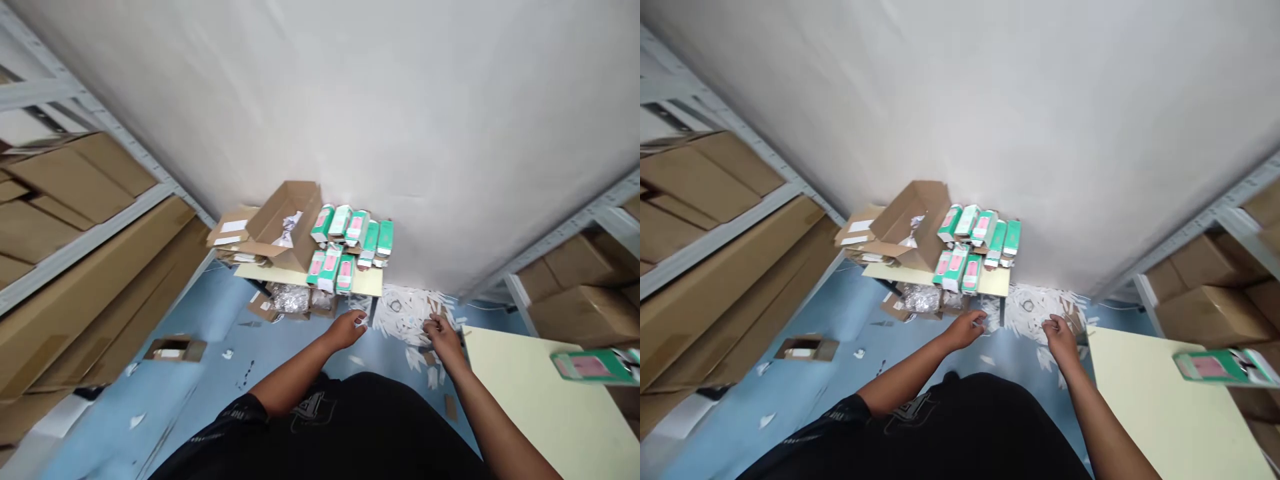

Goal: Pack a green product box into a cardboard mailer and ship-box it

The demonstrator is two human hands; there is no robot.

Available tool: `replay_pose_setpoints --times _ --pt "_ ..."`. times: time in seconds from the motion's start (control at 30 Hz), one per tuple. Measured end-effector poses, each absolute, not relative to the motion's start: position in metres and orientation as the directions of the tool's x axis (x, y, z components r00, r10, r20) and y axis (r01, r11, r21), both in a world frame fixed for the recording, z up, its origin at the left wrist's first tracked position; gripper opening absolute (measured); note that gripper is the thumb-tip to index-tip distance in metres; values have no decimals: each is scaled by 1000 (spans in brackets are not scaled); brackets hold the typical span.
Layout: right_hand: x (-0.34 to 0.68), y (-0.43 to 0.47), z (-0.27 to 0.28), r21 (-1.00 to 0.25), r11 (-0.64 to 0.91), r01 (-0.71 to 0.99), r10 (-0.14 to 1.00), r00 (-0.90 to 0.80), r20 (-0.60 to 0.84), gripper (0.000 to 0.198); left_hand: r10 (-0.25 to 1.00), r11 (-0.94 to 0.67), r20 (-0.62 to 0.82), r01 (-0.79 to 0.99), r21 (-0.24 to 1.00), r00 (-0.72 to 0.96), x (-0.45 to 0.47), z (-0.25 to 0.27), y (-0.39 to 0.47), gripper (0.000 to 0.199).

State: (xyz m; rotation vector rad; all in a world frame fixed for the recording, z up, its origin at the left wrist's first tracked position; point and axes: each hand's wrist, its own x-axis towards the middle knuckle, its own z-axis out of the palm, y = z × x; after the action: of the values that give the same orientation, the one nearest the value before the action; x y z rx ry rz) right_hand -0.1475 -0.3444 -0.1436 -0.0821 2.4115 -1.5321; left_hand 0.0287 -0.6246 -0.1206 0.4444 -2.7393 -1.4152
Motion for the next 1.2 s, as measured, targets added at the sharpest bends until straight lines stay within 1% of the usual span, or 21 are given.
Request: replay_pose_setpoints --times 0.13,0.23,0.37,0.47,0.57,0.63,0.73,0.83,0.9,0.97,1.03,1.13,1.2 --pt "-120 -437 -136 -906 388 167 -234 -933 -272 53 -343 494 -108 -277 824 -933 78 -115 -709 33" --pt "-98 -504 -125 -928 333 165 -261 -930 -259 53 -424 426 -95 -291 857 -901 112 -110 -777 29" --pt "-80 -576 -106 -953 269 139 -304 -927 -221 49 -595 346 -83 -347 871 -800 147 -100 -860 20" --pt "-80 -617 -92 -960 260 106 -367 -909 -200 46 -707 286 -54 -356 890 -705 163 -94 -907 19" --pt "-91 -653 -79 -963 256 83 -432 -882 -190 42 -781 235 -32 -341 910 -623 168 -91 -938 20" --pt "-104 -680 -71 -969 239 67 -464 -869 -174 42 -805 253 8 -331 909 -593 165 -86 -951 21" --pt "-127 -724 -63 -978 203 50 -526 -837 -152 42 -808 370 135 -317 873 -573 151 -67 -966 21" --pt "-152 -767 -59 -985 172 24 -607 -785 -125 40 -758 512 267 -289 809 -596 128 -38 -981 18" --pt "-166 -791 -58 -987 163 -3 -664 -740 -107 39 -724 570 314 -276 774 -614 113 -20 -991 17" --pt "-176 -810 -57 -987 158 -33 -711 -698 -90 38 -725 582 333 -279 764 -603 100 -9 -1000 17" --pt "-183 -825 -53 -986 155 -56 -728 -682 -75 38 -741 566 328 -283 774 -586 93 -5 -1008 18" --pt "-184 -840 -46 -985 163 -57 -712 -698 -78 39 -749 551 308 -292 782 -587 93 -11 -1031 18" --pt "-180 -847 -42 -984 175 -42 -684 -724 -91 40 -801 527 314 -350 774 -510 99 -18 -1062 19"
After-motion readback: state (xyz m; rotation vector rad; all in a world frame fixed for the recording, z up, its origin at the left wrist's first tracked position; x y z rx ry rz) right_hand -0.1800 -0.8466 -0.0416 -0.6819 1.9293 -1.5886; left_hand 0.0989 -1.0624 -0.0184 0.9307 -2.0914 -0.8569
